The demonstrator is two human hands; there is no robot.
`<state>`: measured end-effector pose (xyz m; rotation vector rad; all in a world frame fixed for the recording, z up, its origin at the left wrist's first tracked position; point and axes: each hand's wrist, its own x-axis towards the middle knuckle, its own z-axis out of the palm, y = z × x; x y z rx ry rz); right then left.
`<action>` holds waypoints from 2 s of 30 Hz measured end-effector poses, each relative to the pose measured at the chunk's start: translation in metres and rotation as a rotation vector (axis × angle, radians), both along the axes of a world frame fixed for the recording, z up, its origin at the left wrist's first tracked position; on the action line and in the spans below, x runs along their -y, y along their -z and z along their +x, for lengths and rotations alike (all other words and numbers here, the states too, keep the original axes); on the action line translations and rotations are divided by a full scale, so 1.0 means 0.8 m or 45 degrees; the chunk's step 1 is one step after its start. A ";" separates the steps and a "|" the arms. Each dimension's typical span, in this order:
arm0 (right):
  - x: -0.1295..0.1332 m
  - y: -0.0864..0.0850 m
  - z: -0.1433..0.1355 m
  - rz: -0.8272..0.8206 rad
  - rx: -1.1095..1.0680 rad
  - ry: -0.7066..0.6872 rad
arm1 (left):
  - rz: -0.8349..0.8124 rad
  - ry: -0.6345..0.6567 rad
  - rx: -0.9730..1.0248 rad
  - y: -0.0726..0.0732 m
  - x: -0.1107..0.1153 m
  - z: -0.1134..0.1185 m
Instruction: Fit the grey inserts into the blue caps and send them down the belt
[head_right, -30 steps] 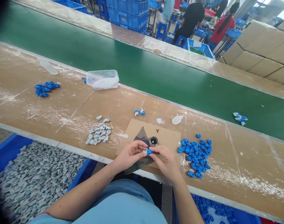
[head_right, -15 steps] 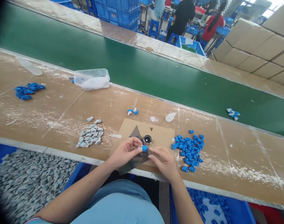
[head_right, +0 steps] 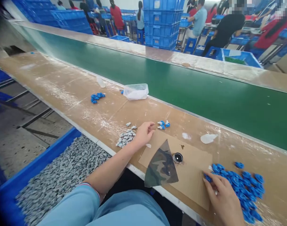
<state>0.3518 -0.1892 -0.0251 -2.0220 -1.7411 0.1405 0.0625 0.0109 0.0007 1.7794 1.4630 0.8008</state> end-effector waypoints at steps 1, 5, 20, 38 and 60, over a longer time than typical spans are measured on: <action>0.000 -0.002 0.000 -0.005 0.013 0.006 | 0.061 -0.022 -0.079 -0.001 0.004 -0.014; -0.004 -0.014 -0.009 0.086 0.075 0.067 | 0.151 -0.184 -0.419 0.000 0.003 -0.070; -0.019 -0.022 -0.063 0.070 -0.709 0.142 | -0.163 0.096 0.414 -0.012 0.044 -0.053; -0.022 -0.017 -0.066 0.016 -0.509 -0.022 | -0.896 0.202 0.977 0.009 0.110 0.010; -0.052 -0.048 -0.092 0.111 -0.306 -0.172 | -0.919 0.224 1.033 0.022 0.122 0.025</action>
